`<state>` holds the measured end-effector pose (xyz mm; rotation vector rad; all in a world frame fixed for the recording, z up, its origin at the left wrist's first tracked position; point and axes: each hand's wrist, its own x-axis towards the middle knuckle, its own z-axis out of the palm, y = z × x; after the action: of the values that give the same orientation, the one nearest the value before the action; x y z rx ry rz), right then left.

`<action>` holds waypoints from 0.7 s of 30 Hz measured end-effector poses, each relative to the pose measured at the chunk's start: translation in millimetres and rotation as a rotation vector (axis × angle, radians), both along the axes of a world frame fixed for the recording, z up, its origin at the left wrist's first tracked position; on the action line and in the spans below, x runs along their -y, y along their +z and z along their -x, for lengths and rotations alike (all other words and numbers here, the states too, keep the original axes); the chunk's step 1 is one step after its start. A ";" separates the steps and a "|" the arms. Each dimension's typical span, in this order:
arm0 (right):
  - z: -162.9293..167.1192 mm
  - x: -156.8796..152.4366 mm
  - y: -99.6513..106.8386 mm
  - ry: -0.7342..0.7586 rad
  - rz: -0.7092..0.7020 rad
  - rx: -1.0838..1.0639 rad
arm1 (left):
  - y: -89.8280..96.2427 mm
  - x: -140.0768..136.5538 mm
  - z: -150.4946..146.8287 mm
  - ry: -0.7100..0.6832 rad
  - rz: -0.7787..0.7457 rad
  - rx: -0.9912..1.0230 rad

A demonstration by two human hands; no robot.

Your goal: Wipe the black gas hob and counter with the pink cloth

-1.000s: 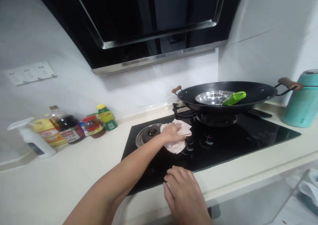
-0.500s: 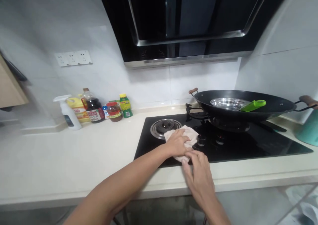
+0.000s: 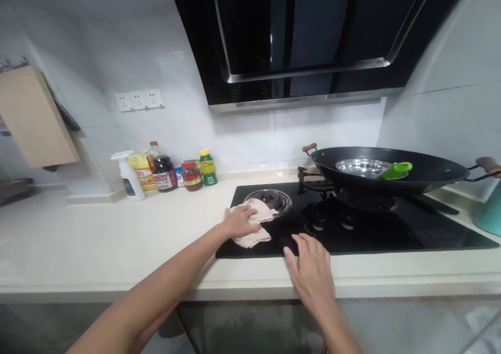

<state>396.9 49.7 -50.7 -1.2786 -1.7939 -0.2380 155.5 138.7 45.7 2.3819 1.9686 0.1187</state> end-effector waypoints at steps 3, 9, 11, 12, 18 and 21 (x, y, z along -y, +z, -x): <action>2.9 1.3 2.0 -0.016 -0.026 -0.007 | 4.3 -5.4 16.6 0.118 0.011 0.007; -6.8 5.2 -3.6 0.066 -0.083 -0.076 | -3.1 12.2 -5.1 0.144 -0.057 0.027; -22.5 4.1 -13.6 0.077 -0.098 -0.072 | -9.0 28.1 -23.8 0.071 -0.077 0.031; -32.9 2.9 -20.2 0.040 -0.109 -0.060 | -12.0 35.8 -34.8 0.025 -0.078 0.037; -97.1 -0.9 -58.8 -0.353 -0.107 0.013 | -24.4 56.8 -116.7 -0.280 0.017 0.145; -108.1 1.9 -65.4 -0.327 -0.092 0.062 | -25.7 53.1 -147.9 -0.357 0.048 0.198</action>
<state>505.0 47.8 -116.1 -1.5079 -1.5978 -0.5410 303.4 85.5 19.9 2.5318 1.4239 0.2759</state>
